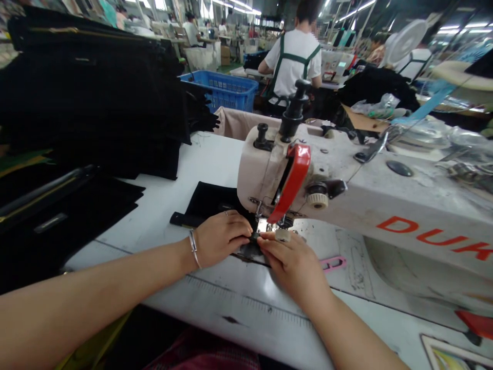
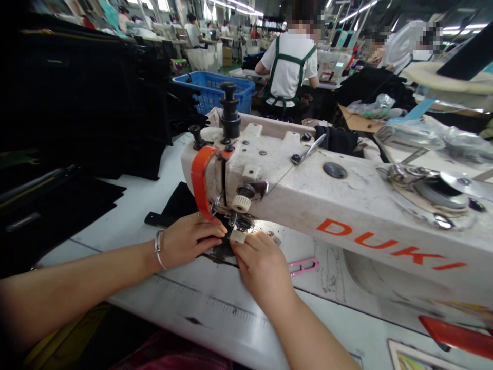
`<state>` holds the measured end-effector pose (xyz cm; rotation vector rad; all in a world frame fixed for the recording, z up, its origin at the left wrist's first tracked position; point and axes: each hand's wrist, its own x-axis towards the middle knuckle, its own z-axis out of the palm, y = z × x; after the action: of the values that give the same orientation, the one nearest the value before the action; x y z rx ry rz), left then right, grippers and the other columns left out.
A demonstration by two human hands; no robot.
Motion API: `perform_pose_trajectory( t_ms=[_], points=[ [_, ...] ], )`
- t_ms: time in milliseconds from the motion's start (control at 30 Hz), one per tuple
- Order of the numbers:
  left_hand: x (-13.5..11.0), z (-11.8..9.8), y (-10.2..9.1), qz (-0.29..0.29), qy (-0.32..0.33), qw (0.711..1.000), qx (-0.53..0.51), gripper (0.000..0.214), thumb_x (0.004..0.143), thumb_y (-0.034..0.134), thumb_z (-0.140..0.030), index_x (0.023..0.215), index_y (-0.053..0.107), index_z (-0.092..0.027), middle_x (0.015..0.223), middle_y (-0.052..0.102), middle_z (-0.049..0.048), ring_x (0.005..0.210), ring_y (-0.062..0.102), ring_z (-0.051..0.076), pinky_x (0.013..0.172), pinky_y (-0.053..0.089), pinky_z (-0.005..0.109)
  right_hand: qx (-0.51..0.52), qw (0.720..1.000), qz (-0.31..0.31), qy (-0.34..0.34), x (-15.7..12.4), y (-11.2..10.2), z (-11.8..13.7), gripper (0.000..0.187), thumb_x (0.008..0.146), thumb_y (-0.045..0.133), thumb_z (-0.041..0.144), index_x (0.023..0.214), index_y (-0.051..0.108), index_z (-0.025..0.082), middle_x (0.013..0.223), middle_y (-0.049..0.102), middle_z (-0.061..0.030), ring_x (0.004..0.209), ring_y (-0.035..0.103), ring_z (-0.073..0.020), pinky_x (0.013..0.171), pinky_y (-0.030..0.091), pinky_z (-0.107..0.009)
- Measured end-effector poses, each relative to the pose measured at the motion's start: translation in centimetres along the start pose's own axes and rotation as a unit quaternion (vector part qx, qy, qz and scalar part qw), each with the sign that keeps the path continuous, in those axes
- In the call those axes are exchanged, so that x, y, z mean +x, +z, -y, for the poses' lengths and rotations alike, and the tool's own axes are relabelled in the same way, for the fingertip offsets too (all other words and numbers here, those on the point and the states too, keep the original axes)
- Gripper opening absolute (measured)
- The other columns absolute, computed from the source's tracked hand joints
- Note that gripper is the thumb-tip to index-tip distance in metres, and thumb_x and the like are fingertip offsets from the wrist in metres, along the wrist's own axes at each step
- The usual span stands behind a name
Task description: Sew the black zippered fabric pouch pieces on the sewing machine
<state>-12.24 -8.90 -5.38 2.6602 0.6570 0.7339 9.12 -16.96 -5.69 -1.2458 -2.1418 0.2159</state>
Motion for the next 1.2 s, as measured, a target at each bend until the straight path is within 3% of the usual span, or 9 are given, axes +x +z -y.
perform_pose_trajectory(
  t_ms=[400,633,1200],
  points=[
    [1.8,1.2,0.1,-0.01,-0.003,1.0,0.025,0.006,0.091,0.063,-0.019,0.088,0.068,-0.018,0.092,0.072,0.0033,0.092,0.066,0.018,0.09,0.052,0.033,-0.047,0.998,0.018,0.025,0.5,0.1,-0.2,0.027,0.093,0.052,0.011,0.115,0.067,0.017,0.115,0.066,-0.0136,0.106,0.059,-0.0272,0.088,0.053,-0.044],
    [1.8,1.4,0.5,-0.016,-0.035,0.998,0.039,0.007,0.09,0.064,-0.021,0.088,0.07,-0.019,0.096,0.072,0.0041,0.096,0.065,0.019,0.091,0.052,0.035,-0.057,0.998,0.027,0.031,0.6,0.1,-0.2,0.029,0.092,0.052,0.01,0.117,0.065,0.018,0.116,0.066,-0.0128,0.104,0.059,-0.027,0.087,0.053,-0.044],
    [1.9,1.6,0.5,-0.024,-0.029,0.998,0.041,0.003,0.087,0.068,-0.02,0.084,0.068,-0.019,0.09,0.07,0.0035,0.092,0.065,0.02,0.086,0.052,0.033,-0.057,0.997,0.031,0.039,0.5,0.2,0.2,0.033,0.091,0.053,0.008,0.122,0.063,0.015,0.127,0.062,-0.013,0.107,0.056,-0.0281,0.091,0.052,-0.047]
  ],
)
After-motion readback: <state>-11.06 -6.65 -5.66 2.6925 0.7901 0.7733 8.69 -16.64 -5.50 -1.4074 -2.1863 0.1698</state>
